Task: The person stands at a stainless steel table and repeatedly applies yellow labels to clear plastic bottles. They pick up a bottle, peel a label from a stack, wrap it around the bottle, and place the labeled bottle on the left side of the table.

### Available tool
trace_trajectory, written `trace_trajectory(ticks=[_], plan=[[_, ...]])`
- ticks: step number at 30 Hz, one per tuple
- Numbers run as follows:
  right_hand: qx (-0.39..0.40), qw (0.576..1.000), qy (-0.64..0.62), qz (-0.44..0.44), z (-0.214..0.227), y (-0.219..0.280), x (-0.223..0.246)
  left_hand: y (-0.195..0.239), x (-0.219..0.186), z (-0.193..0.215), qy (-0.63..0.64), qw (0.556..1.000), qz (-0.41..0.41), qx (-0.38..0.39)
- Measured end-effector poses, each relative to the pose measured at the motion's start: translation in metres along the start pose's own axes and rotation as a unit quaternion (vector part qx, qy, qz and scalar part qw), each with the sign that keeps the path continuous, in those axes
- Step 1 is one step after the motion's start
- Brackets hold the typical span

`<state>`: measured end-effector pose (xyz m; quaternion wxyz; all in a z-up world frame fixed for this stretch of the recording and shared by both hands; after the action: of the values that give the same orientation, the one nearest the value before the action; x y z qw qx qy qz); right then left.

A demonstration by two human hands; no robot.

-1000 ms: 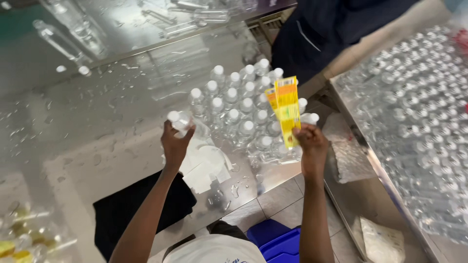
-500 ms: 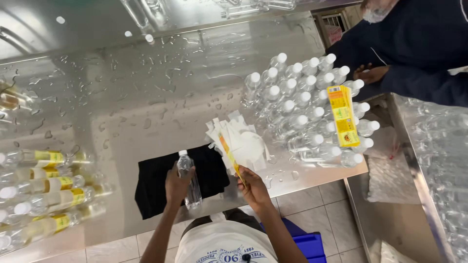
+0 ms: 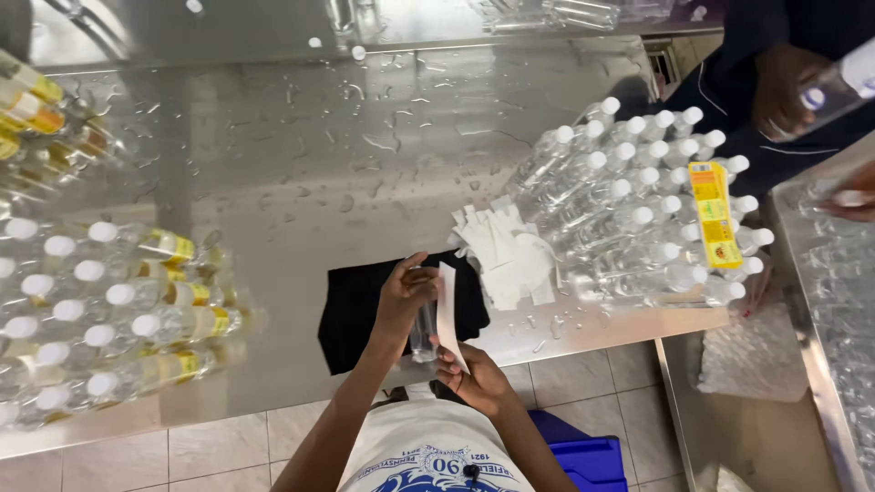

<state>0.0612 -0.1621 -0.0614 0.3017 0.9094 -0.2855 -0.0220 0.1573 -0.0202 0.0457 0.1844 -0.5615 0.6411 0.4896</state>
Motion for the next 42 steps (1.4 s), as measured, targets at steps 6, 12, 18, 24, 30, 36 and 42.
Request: trace_trajectory(ticks=[6, 12, 18, 24, 30, 36, 42], plan=[[0.015, 0.996, 0.086, -0.02, -0.023, -0.006, -0.031, 0.024, -0.013, 0.044, -0.062, 0.998, -0.008, -0.013], [-0.279, 0.636, 0.563, 0.448, -0.129, 0.072, 0.064, 0.044, -0.023, 0.081, -0.089, 0.989, -0.09, -0.076], [-0.161, 0.384, 0.72, 0.556, -0.216, 0.06, 0.027, 0.069, -0.026, 0.062, -0.06, 0.995, -0.07, -0.048], [-0.161, 0.377, 0.735, 0.541, -0.223, 0.059, 0.015, 0.078, -0.024, 0.067, -0.023, 0.997, -0.068, -0.021], [-0.148, 0.505, 0.686, 0.502, -0.224, 0.061, 0.016, 0.073, -0.012, 0.068, -0.006, 0.999, -0.05, 0.005], [-0.155, 0.616, 0.608, 0.475, -0.205, 0.063, 0.031, 0.072, -0.004, 0.058, 0.061, 0.998, -0.015, 0.01], [-0.158, 0.67, 0.545, 0.479, -0.204, 0.073, 0.05, 0.074, -0.016, 0.04, -0.003, 0.998, -0.047, 0.036]])
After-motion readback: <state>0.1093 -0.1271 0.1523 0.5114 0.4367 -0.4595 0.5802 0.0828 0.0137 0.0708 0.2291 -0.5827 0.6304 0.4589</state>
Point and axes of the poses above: each hand's wrist, its own y-axis away from the middle knuckle, its own z-axis out of the back of the hand, x = y × z, the point moved 10 cm from there along -y, towards the middle knuckle, and after that the axes turned 1 degree about -z, right-handed, at the moved point
